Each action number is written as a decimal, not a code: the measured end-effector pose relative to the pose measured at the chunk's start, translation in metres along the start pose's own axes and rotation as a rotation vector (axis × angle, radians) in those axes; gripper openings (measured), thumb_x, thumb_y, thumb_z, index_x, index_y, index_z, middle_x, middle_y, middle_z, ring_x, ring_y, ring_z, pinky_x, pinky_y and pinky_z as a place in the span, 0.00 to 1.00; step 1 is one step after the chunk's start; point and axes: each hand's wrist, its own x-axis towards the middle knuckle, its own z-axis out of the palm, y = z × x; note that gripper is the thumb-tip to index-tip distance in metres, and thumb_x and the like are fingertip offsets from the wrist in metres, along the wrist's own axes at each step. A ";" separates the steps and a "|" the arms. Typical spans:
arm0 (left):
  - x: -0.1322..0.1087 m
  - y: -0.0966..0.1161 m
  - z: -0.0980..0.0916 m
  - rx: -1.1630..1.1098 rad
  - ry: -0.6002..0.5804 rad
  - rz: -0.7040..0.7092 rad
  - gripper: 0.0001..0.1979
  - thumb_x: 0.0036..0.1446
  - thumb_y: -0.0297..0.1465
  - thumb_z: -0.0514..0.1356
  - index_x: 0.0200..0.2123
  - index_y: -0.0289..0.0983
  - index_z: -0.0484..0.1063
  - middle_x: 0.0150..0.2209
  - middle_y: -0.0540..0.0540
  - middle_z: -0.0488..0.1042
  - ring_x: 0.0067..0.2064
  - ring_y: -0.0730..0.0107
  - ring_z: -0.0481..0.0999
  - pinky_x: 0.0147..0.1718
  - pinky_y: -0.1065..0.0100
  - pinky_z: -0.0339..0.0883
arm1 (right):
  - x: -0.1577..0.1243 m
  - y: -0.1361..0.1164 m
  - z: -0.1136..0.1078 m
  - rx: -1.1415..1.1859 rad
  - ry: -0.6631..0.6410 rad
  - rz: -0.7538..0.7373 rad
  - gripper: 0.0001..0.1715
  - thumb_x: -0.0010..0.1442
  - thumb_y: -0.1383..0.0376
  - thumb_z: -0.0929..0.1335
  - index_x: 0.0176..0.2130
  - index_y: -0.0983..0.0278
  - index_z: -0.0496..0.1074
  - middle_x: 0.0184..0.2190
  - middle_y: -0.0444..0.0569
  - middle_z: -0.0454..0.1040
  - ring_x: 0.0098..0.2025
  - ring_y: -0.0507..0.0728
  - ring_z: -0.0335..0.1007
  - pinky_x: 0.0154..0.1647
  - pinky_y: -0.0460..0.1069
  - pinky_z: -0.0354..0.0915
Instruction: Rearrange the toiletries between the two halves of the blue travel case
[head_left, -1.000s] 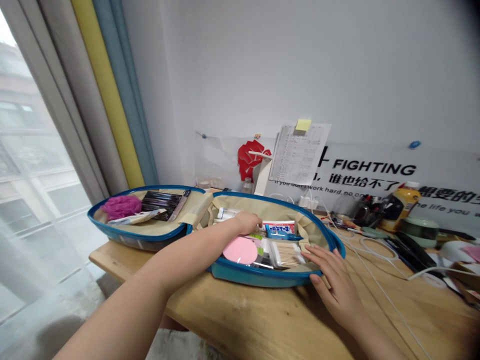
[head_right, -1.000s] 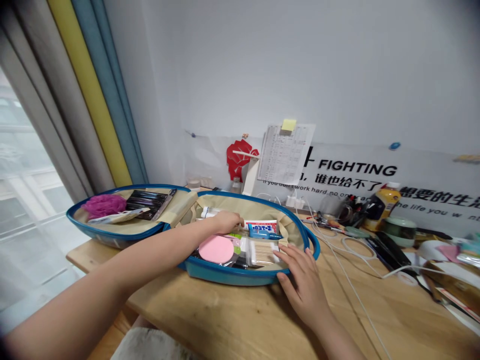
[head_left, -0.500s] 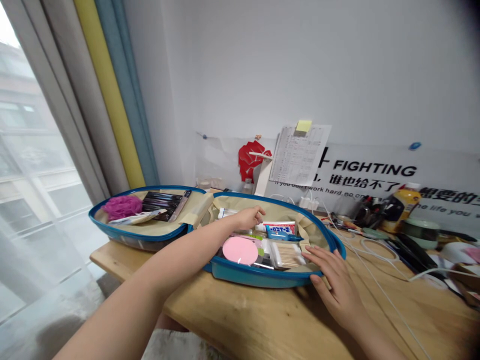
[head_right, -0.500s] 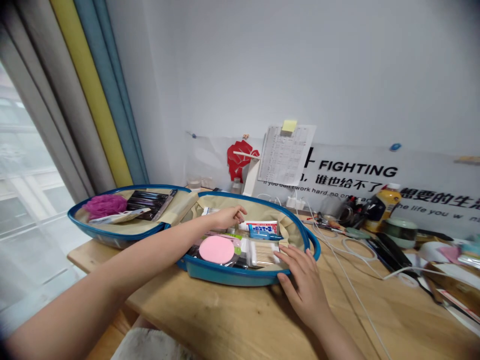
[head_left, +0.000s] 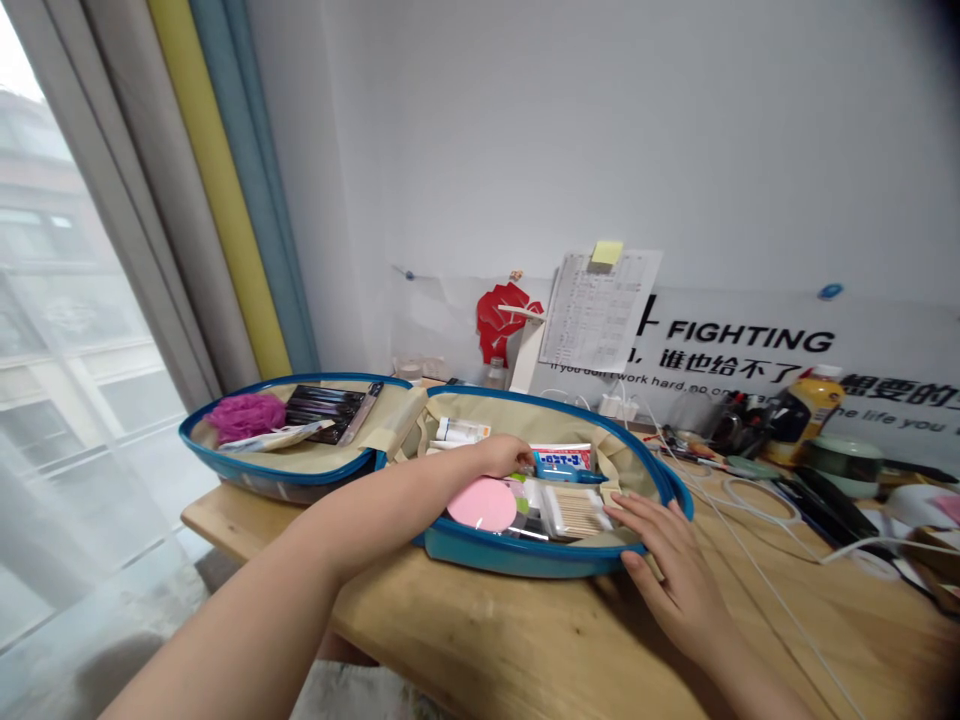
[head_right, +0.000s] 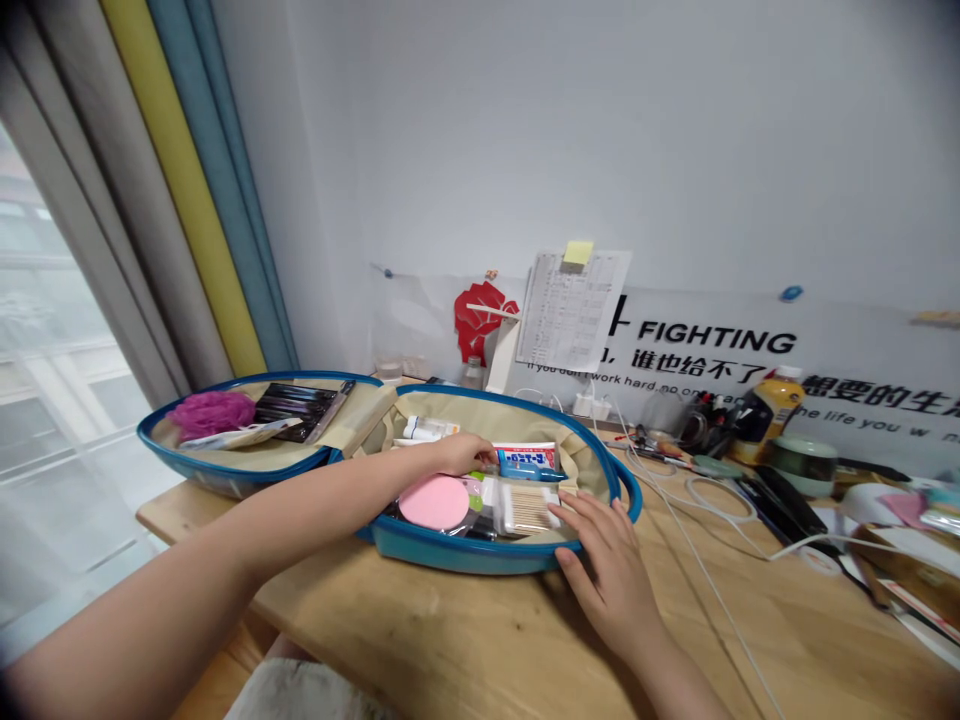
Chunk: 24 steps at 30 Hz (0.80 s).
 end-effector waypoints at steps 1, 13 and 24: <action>0.000 0.000 0.000 -0.001 -0.001 -0.003 0.14 0.49 0.22 0.60 0.40 0.39 0.75 0.40 0.50 0.78 0.40 0.71 0.76 0.41 0.74 0.65 | 0.000 0.000 0.000 0.001 -0.007 0.006 0.23 0.62 0.55 0.57 0.52 0.57 0.68 0.51 0.51 0.72 0.54 0.61 0.67 0.58 0.62 0.56; -0.009 0.009 -0.021 -0.015 0.239 -0.052 0.12 0.57 0.28 0.54 0.43 0.38 0.73 0.40 0.48 0.77 0.41 0.70 0.74 0.41 0.72 0.65 | 0.001 0.001 0.000 0.006 0.021 -0.016 0.23 0.62 0.54 0.58 0.52 0.57 0.68 0.50 0.50 0.73 0.53 0.61 0.68 0.57 0.62 0.57; -0.094 -0.027 -0.105 0.051 0.517 -0.267 0.22 0.58 0.26 0.44 0.54 0.42 0.64 0.45 0.51 0.77 0.47 0.73 0.73 0.47 0.73 0.63 | -0.001 0.010 0.010 0.016 0.099 -0.056 0.24 0.63 0.52 0.57 0.51 0.57 0.68 0.49 0.50 0.73 0.51 0.62 0.69 0.56 0.63 0.57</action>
